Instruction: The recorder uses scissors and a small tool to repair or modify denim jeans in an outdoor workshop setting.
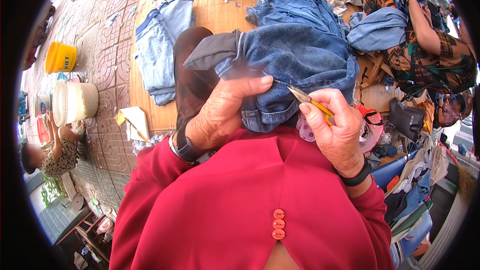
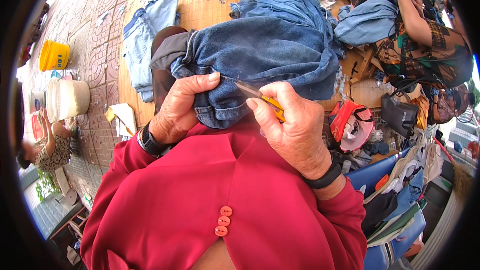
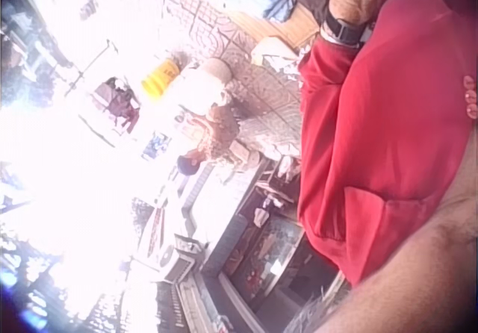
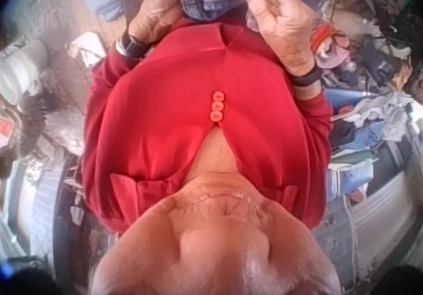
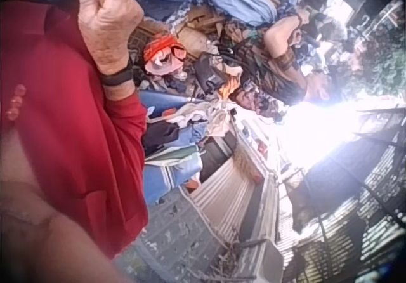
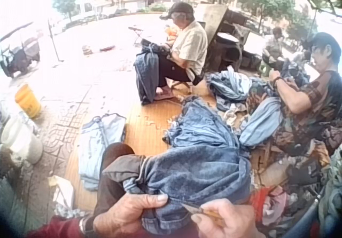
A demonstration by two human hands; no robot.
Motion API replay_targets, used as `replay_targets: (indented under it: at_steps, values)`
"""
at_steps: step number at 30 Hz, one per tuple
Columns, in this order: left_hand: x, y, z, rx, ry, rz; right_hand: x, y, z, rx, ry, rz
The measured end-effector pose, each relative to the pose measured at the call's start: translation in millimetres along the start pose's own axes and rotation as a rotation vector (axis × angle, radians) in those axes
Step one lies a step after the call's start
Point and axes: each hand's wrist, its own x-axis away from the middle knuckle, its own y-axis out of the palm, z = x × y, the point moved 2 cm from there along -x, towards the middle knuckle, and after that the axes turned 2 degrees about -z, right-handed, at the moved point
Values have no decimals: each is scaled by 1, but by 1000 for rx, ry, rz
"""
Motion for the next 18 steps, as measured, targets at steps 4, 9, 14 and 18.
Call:
replay_targets:
  at_steps: [4, 9, 14, 18]
  values:
    - [0, -1, 0, -7, -5, 1, -1, 0, 1, 15, -40, 9]
    - [0, 0, -1, -5, -1, -9, 1, -1, 3, -23, 3, 3]
    - [1, 5, 0, 15, -12, -11, 4, -6, 8, -205, 163, 73]
    - [2, 4, 1, 29, -16, -70, 1, -6, 8, -252, 200, 33]
